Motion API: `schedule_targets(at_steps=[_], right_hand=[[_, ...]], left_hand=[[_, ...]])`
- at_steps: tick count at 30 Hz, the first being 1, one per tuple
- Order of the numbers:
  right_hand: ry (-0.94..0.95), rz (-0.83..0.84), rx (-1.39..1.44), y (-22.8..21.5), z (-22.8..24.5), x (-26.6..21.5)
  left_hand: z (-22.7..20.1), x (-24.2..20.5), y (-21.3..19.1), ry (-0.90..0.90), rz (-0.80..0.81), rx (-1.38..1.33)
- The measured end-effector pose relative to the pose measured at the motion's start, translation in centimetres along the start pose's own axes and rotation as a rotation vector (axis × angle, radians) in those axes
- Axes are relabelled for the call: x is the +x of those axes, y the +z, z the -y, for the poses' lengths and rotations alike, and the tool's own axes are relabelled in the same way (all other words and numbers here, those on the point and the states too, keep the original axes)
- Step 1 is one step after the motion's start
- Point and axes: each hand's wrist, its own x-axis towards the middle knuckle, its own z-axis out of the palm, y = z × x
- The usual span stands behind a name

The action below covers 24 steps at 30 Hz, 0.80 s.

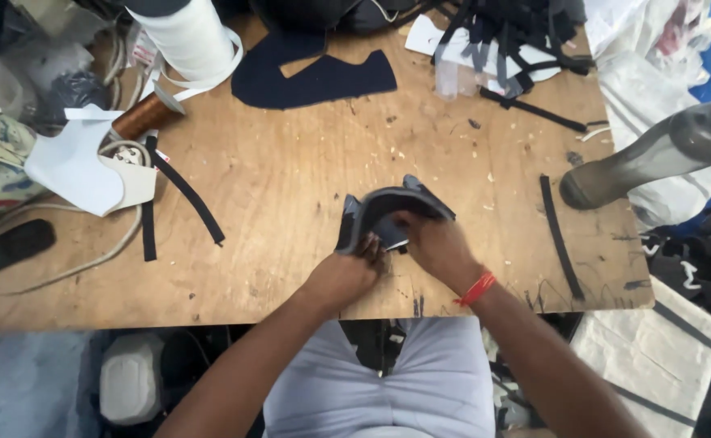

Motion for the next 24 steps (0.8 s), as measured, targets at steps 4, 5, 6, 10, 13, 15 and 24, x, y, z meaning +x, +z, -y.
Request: schedule_targets(at_steps=[4, 5, 6, 10, 13, 15, 24], right_hand=[[-0.406, -0.299, 0.871, 3.2, 0.8, 1.5], [-0.438, -0.326, 0.784, 3.8, 0.9, 1.6], [-0.470, -0.353, 0.698, 4.5, 1.0, 1.6], [-0.577, -0.420, 0.454, 6.6, 2.4, 1.1], [-0.674, -0.508, 0.192, 5.9, 3.5, 1.0], [-0.348, -0.304, 0.239, 3.9, 4.7, 0.7], [-0.464, -0.407, 0.520, 1.9, 4.9, 3.0]], left_hand=[[-2.2, 6.9, -6.6, -0.164, 0.339, -0.293], [-4.1, 9.0, -7.3, -0.423, 0.489, -0.096], [-5.9, 11.2, -7.8, -0.678, 0.633, 0.109], [-1.7, 9.5, -7.1, -0.879, 0.460, 0.520], [4.8, 6.0, -5.9, -0.438, 0.526, -0.347], [7.0, 2.8, -4.3, -0.550, 0.535, -0.343], [5.6, -0.2, 2.4, -0.731, 0.056, -0.650]])
